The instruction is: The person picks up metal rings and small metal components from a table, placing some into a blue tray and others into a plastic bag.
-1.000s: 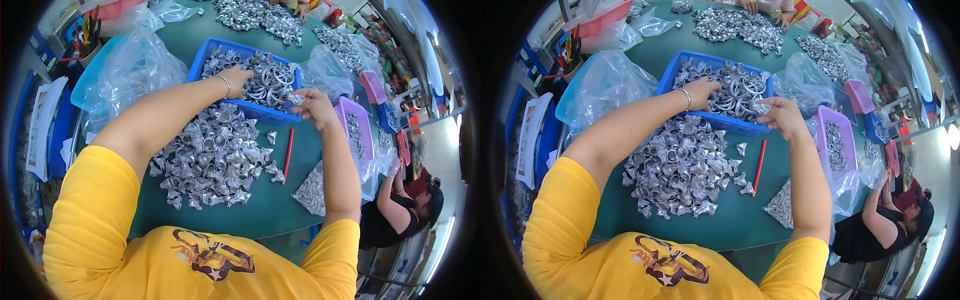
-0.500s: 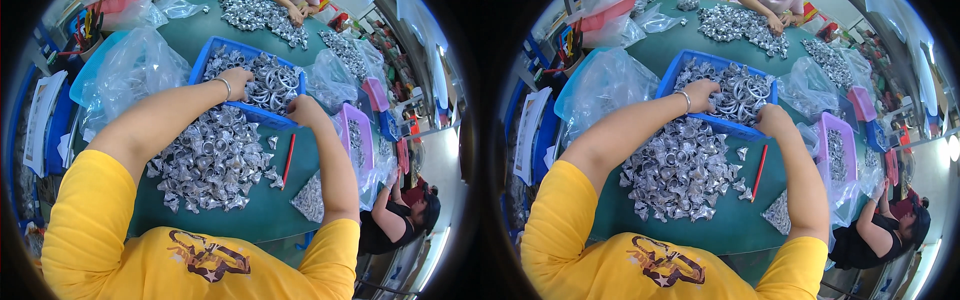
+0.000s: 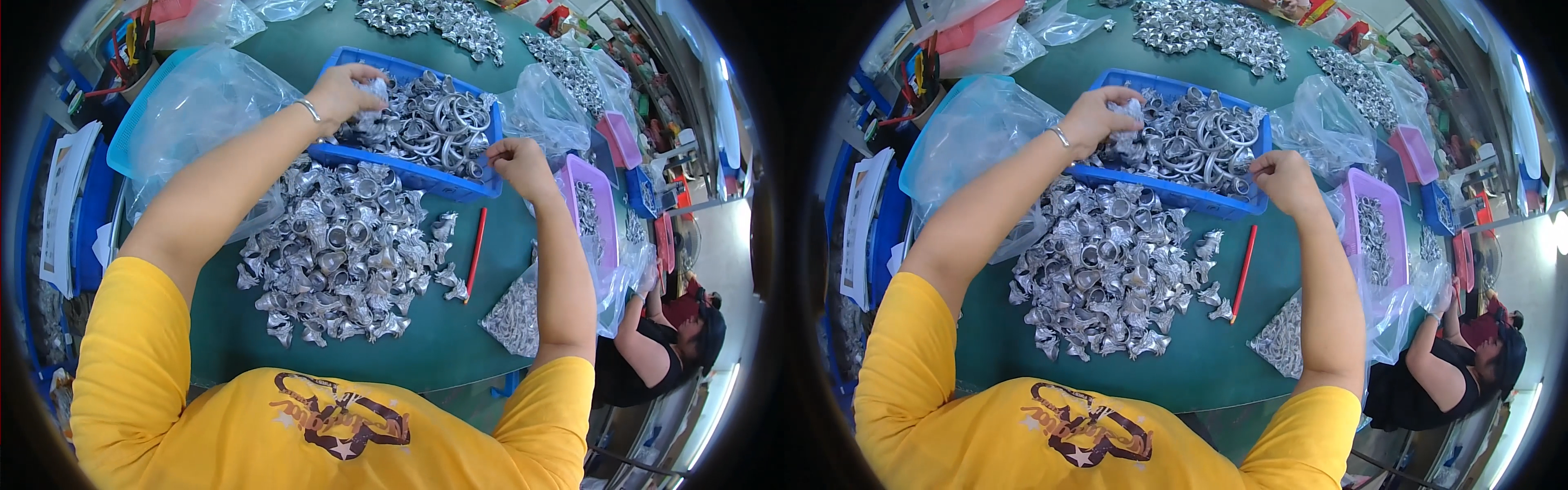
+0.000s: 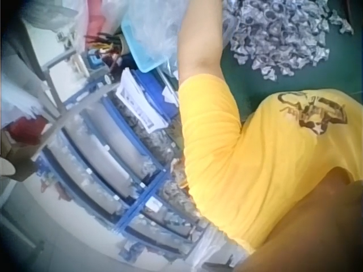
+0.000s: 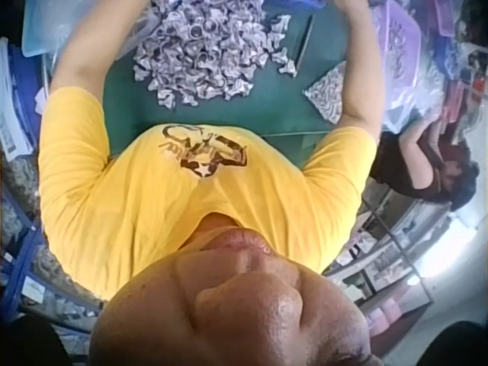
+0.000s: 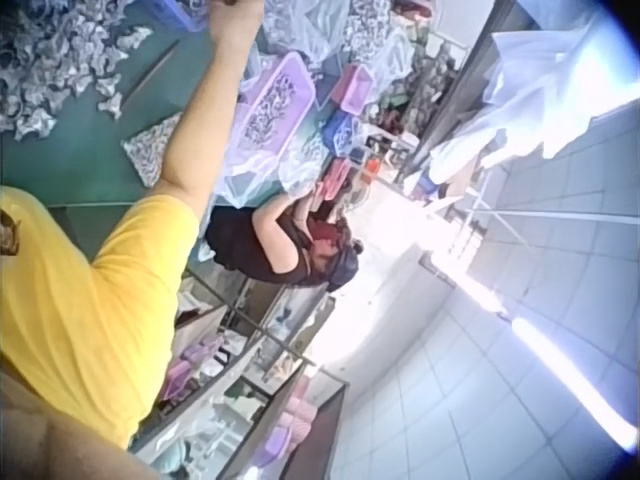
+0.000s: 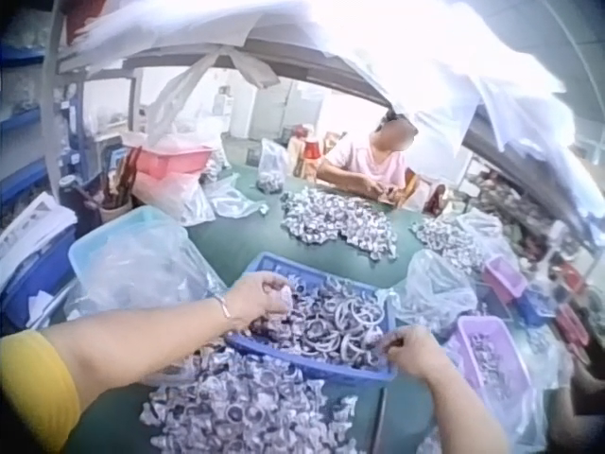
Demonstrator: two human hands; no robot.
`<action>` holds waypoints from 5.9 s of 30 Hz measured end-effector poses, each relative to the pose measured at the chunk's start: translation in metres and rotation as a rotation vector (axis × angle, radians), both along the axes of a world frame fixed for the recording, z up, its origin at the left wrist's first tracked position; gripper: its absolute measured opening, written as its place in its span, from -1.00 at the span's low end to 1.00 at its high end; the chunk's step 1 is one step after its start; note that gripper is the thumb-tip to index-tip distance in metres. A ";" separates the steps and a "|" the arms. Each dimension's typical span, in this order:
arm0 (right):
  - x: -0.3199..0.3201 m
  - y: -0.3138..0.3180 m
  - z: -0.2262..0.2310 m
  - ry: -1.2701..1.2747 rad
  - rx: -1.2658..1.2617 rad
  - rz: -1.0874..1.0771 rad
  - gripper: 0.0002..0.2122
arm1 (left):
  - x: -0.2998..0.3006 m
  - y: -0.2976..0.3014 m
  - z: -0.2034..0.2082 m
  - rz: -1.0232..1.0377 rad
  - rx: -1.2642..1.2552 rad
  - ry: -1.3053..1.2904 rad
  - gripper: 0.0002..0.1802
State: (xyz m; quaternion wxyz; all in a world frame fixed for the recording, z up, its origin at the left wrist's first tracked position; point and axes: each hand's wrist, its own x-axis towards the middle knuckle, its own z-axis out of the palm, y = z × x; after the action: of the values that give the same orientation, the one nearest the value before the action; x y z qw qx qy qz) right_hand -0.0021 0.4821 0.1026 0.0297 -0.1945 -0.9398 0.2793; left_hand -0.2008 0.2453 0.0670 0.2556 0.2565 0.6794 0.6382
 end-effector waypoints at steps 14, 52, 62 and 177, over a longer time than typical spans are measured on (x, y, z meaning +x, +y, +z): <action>-0.016 -0.042 -0.005 -0.242 0.633 0.039 -0.81 | 0.026 -0.019 0.023 -0.400 0.590 -0.759 -0.67; 0.029 -0.033 0.022 -0.059 -0.925 0.271 -0.91 | 0.086 -0.075 -0.006 -0.277 -0.122 0.843 -0.66; 0.034 -0.088 -0.004 -0.175 -0.394 0.370 -0.82 | 0.104 -0.110 0.002 -0.611 -0.123 0.869 -0.89; -0.108 -0.098 0.003 -0.159 -0.892 0.323 -0.78 | 0.112 -0.124 -0.028 -0.294 0.025 0.432 0.00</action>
State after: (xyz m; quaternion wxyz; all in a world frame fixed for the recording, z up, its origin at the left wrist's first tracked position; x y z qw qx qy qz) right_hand -0.1097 0.3840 0.1056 -0.1725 -0.0605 -0.7459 0.6405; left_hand -0.0892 0.1213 0.0394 0.1913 0.4860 0.6659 0.5328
